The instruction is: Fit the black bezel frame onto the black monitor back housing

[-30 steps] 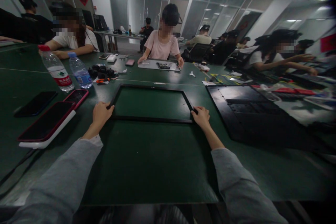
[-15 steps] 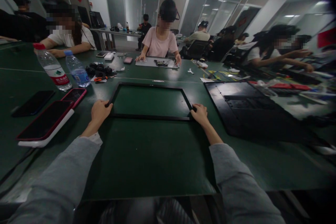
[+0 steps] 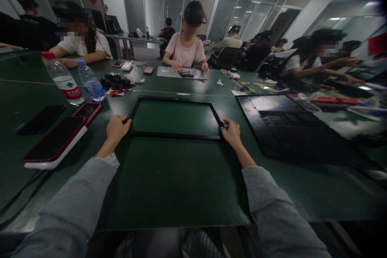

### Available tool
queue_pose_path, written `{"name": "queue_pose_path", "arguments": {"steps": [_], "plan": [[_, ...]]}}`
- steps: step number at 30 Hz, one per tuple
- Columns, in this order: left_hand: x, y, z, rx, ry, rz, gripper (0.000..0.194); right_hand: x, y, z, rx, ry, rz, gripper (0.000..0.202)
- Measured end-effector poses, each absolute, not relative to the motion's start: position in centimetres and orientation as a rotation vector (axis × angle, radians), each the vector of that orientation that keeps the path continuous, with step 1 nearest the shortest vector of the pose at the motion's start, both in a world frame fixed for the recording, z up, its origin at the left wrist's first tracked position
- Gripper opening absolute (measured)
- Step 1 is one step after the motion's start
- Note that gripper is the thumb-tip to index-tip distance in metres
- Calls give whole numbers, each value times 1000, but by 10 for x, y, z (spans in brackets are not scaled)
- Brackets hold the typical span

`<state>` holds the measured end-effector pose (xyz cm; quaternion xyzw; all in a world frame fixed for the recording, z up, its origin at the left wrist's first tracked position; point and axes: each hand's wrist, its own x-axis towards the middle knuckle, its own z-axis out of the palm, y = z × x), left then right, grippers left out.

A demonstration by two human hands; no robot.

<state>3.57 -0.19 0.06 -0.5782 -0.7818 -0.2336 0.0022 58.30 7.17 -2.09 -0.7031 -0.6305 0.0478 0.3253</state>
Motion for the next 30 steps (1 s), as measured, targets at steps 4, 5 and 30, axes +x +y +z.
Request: {"name": "queue_pose_path", "arguments": {"steps": [4,5,30], "plan": [[37,0,0,-1835,-2434,-763,48,584,72,-21,-1823,-1624,154,55],[37,0,0,-1837,-2431,-778,49,585,72,-21,-1824,-1617,160,56],[75,-14,28,-2456,-2267,-816,44,609,53,18,-1895,-1323,65,66]]}}
